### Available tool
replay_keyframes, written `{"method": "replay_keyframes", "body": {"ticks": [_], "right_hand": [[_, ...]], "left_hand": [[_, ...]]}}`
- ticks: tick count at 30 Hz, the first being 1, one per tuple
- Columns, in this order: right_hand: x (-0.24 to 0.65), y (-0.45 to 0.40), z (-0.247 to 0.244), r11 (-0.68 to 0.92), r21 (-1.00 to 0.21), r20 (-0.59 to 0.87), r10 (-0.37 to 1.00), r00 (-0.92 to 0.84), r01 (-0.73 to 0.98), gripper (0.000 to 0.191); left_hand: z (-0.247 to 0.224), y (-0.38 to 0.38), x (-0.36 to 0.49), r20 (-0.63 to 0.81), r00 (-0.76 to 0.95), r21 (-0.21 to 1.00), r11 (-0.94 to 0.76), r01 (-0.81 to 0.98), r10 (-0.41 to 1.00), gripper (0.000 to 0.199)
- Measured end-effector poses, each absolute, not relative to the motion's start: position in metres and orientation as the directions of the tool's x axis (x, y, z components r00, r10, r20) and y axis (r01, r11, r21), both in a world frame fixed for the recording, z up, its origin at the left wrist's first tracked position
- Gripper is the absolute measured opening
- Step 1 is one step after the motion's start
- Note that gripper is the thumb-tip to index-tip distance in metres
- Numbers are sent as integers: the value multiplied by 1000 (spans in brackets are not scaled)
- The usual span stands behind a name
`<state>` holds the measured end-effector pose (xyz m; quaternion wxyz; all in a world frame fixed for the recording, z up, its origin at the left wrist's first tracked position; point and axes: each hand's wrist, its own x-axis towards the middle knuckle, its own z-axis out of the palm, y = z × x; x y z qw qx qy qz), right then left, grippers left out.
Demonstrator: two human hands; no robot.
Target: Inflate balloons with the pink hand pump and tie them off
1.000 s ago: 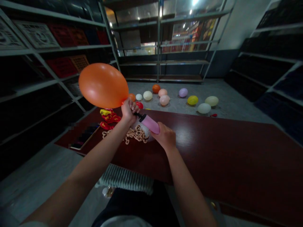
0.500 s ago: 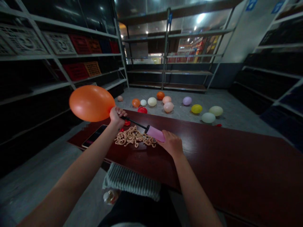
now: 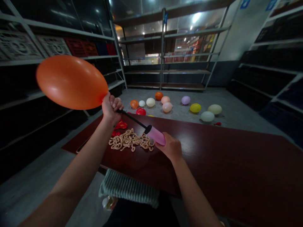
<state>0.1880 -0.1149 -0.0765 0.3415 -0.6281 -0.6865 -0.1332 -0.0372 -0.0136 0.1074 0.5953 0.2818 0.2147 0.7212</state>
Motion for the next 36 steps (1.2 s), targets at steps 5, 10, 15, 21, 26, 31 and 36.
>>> {"method": "replay_keyframes", "body": {"ticks": [5, 10, 15, 21, 26, 31, 36], "right_hand": [[192, -114, -73, 144, -326, 629, 771, 101, 934, 38], [187, -114, -70, 80, -416, 598, 774, 207, 906, 40], [190, -110, -74, -10, -423, 571, 774, 275, 906, 44], [199, -104, -79, -2, -315, 590, 783, 198, 949, 42], [194, -101, -77, 91, -178, 600, 799, 35, 980, 38], [190, -105, -77, 126, -96, 587, 808, -46, 987, 37], [193, -108, -78, 165, -64, 599, 795, -94, 984, 42]], "left_hand": [[112, -16, 1, 210, -52, 675, -183, -715, 976, 58], [95, -21, 52, 212, 61, 721, -114, -684, 975, 58], [66, -23, 89, 136, 128, 734, -13, -679, 982, 57], [33, -5, 76, 36, 50, 680, 12, -733, 998, 49], [6, 6, 39, -143, -49, 625, 52, -779, 988, 42], [2, 9, 1, -186, -120, 608, 19, -794, 975, 34], [17, 9, -32, -171, -186, 603, -46, -797, 968, 31]]}}
